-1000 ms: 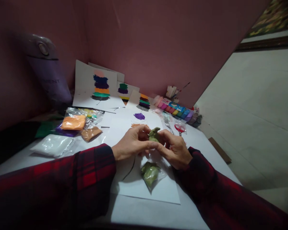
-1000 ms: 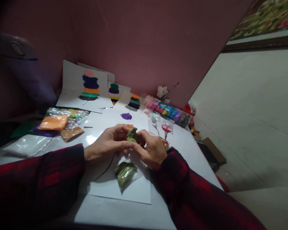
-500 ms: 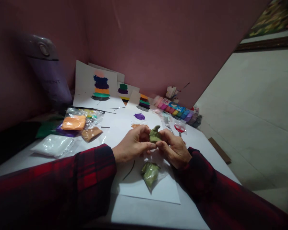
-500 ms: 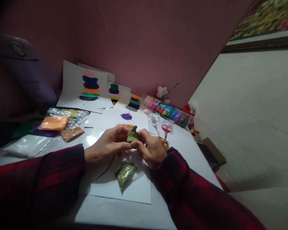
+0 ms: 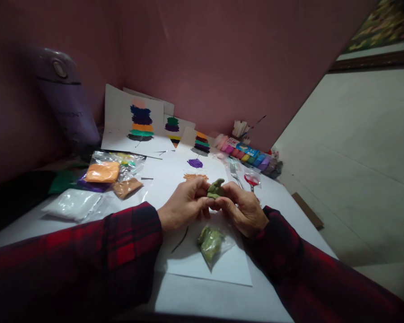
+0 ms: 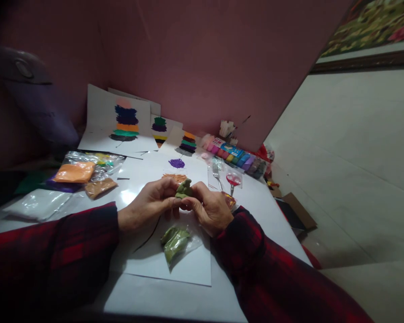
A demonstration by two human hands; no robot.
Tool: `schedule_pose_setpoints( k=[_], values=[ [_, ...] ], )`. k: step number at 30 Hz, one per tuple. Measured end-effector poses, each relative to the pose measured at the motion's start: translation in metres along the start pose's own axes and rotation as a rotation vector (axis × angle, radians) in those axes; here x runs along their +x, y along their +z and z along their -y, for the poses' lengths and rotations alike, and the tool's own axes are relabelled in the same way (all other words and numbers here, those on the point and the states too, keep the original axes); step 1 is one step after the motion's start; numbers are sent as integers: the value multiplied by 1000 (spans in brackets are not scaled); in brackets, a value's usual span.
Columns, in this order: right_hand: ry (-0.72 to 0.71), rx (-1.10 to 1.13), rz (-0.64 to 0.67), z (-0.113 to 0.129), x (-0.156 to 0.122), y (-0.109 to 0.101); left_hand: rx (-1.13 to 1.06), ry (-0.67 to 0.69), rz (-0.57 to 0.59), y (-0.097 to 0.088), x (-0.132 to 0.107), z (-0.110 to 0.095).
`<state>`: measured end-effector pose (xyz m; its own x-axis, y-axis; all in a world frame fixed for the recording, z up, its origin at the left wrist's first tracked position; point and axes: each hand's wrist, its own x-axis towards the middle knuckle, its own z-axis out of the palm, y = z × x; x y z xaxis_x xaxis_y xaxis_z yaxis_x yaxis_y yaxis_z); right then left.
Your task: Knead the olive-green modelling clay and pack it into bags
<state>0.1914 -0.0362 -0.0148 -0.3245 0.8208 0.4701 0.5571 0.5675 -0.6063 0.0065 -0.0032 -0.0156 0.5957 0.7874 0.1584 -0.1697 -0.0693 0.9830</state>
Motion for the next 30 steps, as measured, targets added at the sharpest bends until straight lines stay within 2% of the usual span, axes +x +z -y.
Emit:
schedule_pose_setpoints(
  k=[11, 18, 25, 30],
  values=[
    [46, 23, -46, 1, 0, 1, -7, -2, -11, -1, 2, 0],
    [95, 3, -122, 1, 0, 0, -107, -9, 52, -4, 6, -3],
    [21, -35, -88, -1, 0, 0, -173, 8, 43, -9, 6, 3],
    [29, -96, -92, 0, 1, 3, -184, 18, 17, -9, 6, 4]
  ],
)
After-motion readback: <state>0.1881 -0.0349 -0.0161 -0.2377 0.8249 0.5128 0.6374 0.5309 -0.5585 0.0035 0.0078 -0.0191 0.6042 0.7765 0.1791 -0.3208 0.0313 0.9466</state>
